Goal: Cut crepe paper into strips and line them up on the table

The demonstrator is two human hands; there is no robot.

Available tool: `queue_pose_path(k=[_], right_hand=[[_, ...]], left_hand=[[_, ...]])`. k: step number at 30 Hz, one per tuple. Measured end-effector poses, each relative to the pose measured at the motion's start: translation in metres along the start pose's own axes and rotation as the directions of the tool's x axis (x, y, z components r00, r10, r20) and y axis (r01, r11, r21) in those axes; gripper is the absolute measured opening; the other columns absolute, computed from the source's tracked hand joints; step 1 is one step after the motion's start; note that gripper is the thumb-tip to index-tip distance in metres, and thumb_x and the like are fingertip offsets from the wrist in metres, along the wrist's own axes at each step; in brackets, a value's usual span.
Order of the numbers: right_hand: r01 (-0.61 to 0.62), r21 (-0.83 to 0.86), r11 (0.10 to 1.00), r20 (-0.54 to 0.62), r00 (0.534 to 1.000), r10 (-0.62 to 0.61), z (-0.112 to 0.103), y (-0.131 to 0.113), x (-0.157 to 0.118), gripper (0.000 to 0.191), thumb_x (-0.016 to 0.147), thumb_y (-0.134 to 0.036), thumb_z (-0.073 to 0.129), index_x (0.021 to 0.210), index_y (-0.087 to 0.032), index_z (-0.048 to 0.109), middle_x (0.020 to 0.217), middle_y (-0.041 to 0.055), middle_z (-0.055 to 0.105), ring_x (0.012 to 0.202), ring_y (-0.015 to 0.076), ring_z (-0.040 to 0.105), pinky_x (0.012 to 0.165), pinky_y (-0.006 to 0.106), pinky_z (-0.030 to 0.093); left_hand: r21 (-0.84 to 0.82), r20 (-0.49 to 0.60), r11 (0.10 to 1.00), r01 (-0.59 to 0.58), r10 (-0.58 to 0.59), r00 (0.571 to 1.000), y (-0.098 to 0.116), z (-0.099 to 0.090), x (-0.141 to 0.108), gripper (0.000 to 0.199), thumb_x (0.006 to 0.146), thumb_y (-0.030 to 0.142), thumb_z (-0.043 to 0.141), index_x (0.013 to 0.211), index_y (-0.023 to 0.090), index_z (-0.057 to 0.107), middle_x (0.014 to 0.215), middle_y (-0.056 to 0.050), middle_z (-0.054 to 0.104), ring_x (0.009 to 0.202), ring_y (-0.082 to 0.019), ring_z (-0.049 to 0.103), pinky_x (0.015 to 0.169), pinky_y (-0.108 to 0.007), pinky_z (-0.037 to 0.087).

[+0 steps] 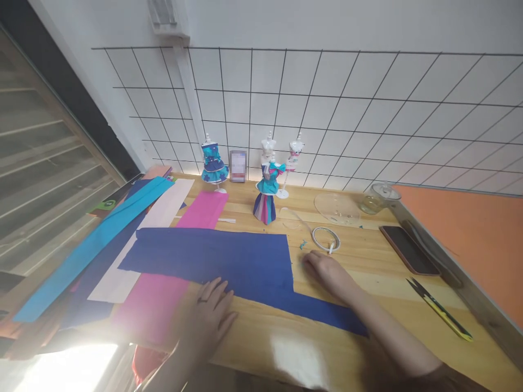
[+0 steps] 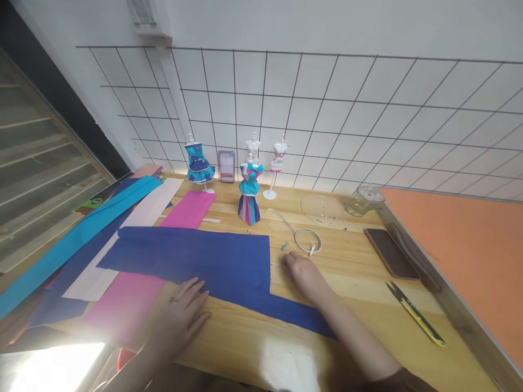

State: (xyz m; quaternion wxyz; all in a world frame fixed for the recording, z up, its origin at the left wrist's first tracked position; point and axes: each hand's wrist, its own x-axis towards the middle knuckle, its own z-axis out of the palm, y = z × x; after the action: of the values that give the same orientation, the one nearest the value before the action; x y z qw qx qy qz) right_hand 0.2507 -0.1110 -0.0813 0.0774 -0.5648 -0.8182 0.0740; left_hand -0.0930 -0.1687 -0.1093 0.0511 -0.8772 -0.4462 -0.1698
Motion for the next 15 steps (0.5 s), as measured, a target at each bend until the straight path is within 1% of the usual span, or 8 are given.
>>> queue_pose_path(k=[3,6,8,11,13,15], right_hand=[[-0.079,-0.059,0.995,-0.052,0.996,0.076,-0.009,0.022,0.012,0.028,0.089,-0.023,0.033,0.088,-0.016,0.060,0.087,0.0090,0.063,0.077,0.0191,0.059,0.067,0.029,0.043],[-0.110,-0.116,0.987,-0.070,0.992,0.103,-0.008,0.033,0.028,0.029,0.089,-0.025,0.034,0.091,-0.016,0.062,0.089,0.0097,0.062,0.080,0.0207,0.059,0.069,0.030,0.042],[-0.120,-0.152,0.981,-0.064,0.992,0.111,-0.002,0.035,0.038,0.026,0.088,-0.026,0.039,0.087,-0.015,0.063,0.089,0.0105,0.062,0.080,0.0208,0.059,0.070,0.031,0.042],[-0.145,-0.186,0.972,-0.057,0.989,0.137,0.007,0.034,0.046,0.021,0.087,-0.029,0.047,0.084,-0.014,0.060,0.087,0.0072,0.061,0.076,0.0162,0.057,0.070,0.032,0.044],[-0.152,-0.185,0.971,-0.055,0.988,0.144,0.009,0.032,0.046,0.021,0.088,-0.029,0.046,0.083,-0.013,0.059,0.085,0.0060,0.061,0.074,0.0150,0.057,0.069,0.032,0.044],[-0.130,-0.159,0.979,-0.047,0.991,0.124,0.005,0.028,0.039,0.023,0.089,-0.026,0.041,0.080,-0.014,0.059,0.082,0.0070,0.061,0.073,0.0162,0.058,0.068,0.031,0.044]], left_hand=[[-0.013,-0.003,1.000,0.008,-0.008,1.000,0.000,0.000,0.001,0.032,0.084,0.036,0.048,0.109,0.019,0.060,0.118,-0.010,0.058,0.117,-0.029,0.046,0.095,-0.049,0.041],[-0.021,0.000,1.000,0.015,-0.015,1.000,0.001,0.000,0.001,0.032,0.084,0.034,0.048,0.108,0.018,0.060,0.118,-0.010,0.058,0.118,-0.029,0.045,0.095,-0.049,0.041],[-0.020,-0.001,1.000,0.017,-0.017,1.000,0.001,-0.001,0.001,0.032,0.084,0.034,0.048,0.108,0.018,0.060,0.118,-0.010,0.058,0.118,-0.029,0.046,0.095,-0.049,0.041],[-0.022,-0.007,1.000,0.017,-0.017,1.000,0.001,-0.001,0.001,0.032,0.084,0.035,0.048,0.108,0.019,0.061,0.118,-0.010,0.058,0.117,-0.029,0.047,0.094,-0.049,0.042],[-0.025,-0.006,0.999,0.022,-0.022,1.000,0.001,-0.001,0.001,0.032,0.084,0.035,0.047,0.108,0.020,0.061,0.118,-0.010,0.058,0.117,-0.029,0.047,0.095,-0.049,0.042],[-0.024,0.005,0.999,0.031,-0.031,1.000,0.002,-0.002,0.001,0.032,0.084,0.035,0.047,0.108,0.019,0.061,0.119,-0.010,0.058,0.117,-0.028,0.046,0.095,-0.048,0.042]])
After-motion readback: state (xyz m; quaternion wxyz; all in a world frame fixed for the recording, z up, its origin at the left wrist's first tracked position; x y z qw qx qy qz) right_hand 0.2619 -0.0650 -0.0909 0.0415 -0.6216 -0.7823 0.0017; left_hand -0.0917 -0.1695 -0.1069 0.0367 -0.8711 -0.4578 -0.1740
